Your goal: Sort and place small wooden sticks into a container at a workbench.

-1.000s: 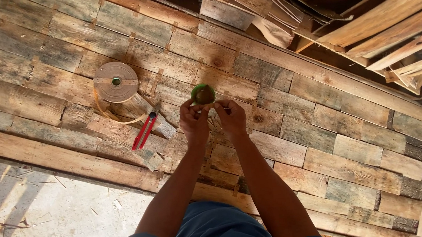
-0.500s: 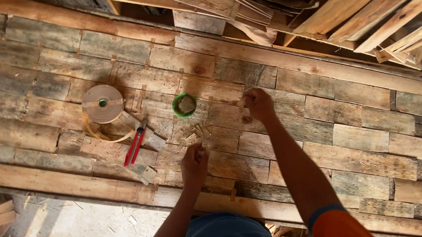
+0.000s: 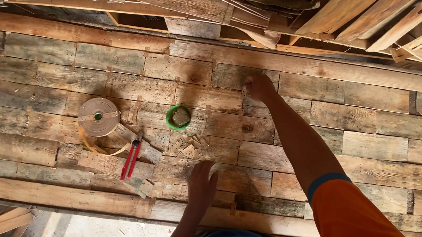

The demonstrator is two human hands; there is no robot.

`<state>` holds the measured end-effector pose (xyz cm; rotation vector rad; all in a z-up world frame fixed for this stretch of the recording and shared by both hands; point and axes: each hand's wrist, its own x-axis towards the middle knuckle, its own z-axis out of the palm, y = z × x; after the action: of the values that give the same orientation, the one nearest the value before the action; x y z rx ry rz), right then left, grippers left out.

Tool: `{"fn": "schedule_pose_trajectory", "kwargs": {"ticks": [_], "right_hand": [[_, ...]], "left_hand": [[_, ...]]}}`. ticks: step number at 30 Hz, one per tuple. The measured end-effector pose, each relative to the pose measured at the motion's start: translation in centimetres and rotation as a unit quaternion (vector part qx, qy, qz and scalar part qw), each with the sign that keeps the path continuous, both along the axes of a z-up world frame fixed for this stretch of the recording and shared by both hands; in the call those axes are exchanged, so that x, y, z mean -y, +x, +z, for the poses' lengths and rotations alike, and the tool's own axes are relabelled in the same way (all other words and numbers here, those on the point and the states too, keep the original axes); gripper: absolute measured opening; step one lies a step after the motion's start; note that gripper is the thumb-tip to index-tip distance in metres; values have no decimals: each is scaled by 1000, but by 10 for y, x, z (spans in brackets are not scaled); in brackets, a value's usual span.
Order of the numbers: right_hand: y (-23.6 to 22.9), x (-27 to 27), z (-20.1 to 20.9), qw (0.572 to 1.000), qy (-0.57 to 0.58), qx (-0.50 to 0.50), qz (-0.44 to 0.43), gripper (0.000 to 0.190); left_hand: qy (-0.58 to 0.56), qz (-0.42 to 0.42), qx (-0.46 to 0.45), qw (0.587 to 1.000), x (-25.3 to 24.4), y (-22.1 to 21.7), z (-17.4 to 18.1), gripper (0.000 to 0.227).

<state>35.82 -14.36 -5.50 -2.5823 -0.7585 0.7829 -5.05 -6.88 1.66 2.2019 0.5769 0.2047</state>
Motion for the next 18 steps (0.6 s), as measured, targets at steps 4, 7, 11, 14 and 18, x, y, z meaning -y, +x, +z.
{"fn": "schedule_pose_trajectory", "kwargs": {"ticks": [4,7,11,14,18], "right_hand": [[-2,3,1,999,51,13,1,14],[-5,3,7,997,76,1,-22,16],[-4,6,4,996,91,4,-24,14],[-3,7,3,993,112,22,-9,13],[-2,7,5,993,120,13,-7,12]], "left_hand": [[15,-58,14,998,-1,61,-14,38],[92,-141,33,985,-2,108,-28,50],[173,-212,16,962,5,161,-56,63],[191,-234,-13,953,4,192,-61,69],[191,-252,-106,943,1,222,-52,84]]}}
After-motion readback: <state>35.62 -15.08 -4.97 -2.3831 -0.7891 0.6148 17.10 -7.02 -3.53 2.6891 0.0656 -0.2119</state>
